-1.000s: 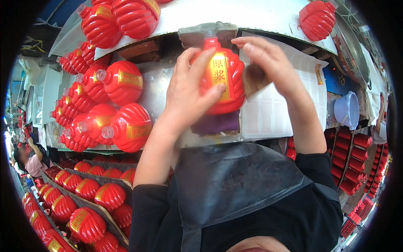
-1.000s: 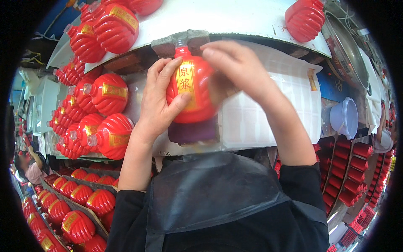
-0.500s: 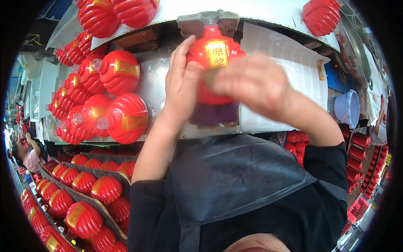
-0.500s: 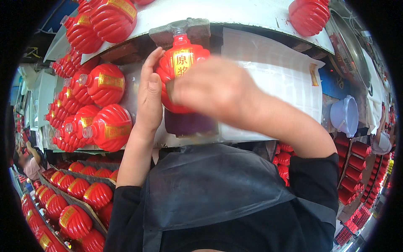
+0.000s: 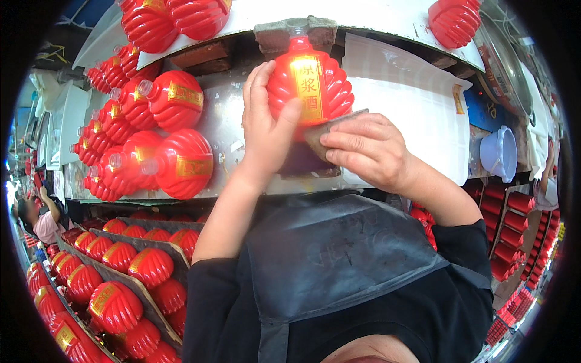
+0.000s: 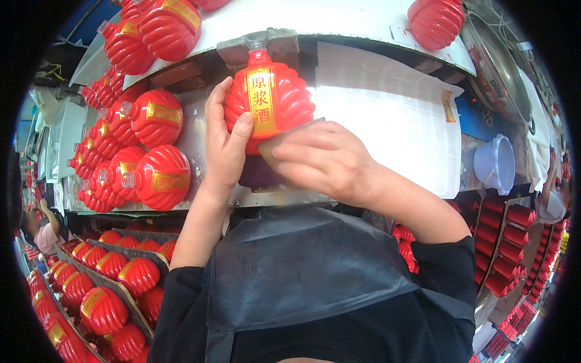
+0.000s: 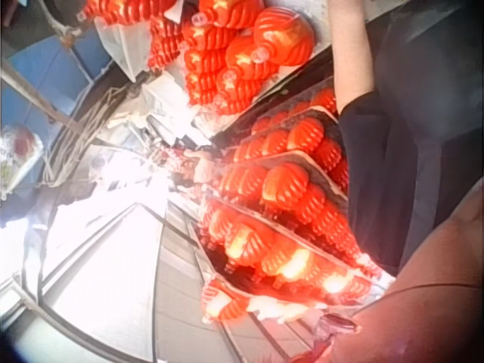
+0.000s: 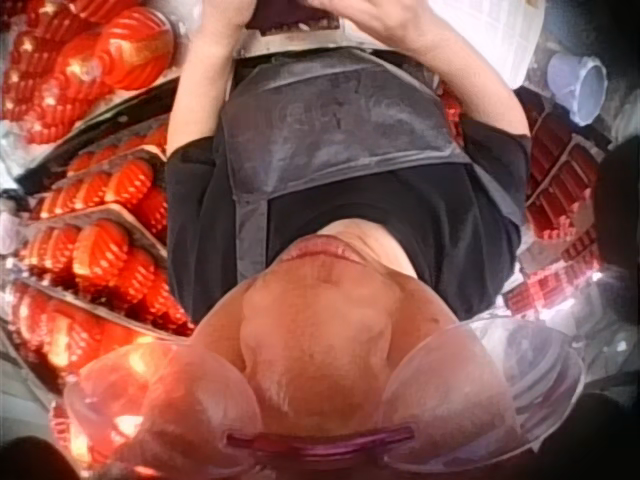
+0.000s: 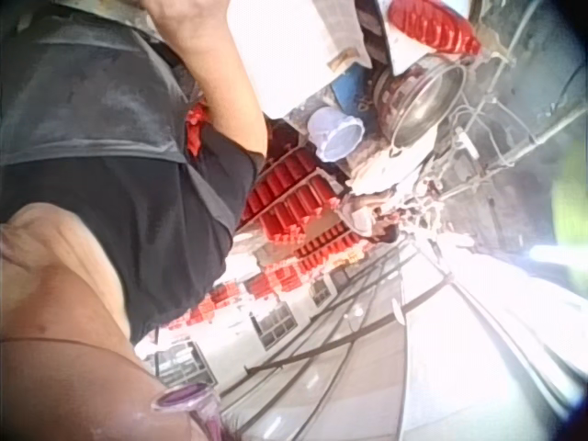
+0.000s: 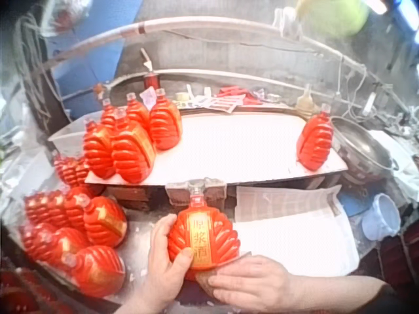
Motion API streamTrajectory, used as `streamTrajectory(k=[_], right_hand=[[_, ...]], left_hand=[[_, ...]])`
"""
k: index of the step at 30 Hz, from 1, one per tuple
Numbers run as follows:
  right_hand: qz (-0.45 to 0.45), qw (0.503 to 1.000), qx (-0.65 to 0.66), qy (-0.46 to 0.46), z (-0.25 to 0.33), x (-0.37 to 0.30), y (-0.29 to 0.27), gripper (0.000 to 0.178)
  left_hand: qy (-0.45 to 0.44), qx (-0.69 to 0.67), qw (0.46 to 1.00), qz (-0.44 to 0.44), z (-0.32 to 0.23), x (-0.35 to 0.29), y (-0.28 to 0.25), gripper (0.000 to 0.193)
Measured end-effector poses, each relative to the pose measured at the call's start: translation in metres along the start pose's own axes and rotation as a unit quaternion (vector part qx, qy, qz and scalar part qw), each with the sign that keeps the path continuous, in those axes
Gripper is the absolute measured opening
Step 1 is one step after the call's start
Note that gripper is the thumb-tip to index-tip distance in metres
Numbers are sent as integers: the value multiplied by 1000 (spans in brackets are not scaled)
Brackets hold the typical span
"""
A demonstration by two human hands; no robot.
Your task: The person repeatedly picks up red plastic bottles, applies a gold label to each bottle's body, smooths the label, and places the labeled bottle into a metal bowl. The process is repeated for multiple bottles throughout the clip.
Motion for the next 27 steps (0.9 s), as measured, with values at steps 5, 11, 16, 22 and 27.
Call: streamTrajectory(k=[5,11,16,22,27], right_hand=[[-18,974,123,187,-34,-11,-8,12],[-31,926,172,335,-78,6,-6,19],[38,971,-9,235,-110,63,10,24],[71,983,-8,171,-122,82,11,24],[28,979,-67,188,-130,79,7,21]], left_hand=[[17,39,999,5,-4,-7,1,73],[21,44,999,15,-6,-8,3,82],[25,40,999,13,-6,-10,5,84],[28,25,999,9,-4,-11,5,88],[15,2,1000,14,-2,-12,3,82]])
Point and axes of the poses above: each hand's wrist, its own x-axis towards the middle knuckle, its own y-axis out of the palm, z = x × y, the point moved 9 cm from there along x, towards the middle knuckle, and after that the axes turned 4 degrees about -y, right-handed, at the moved point
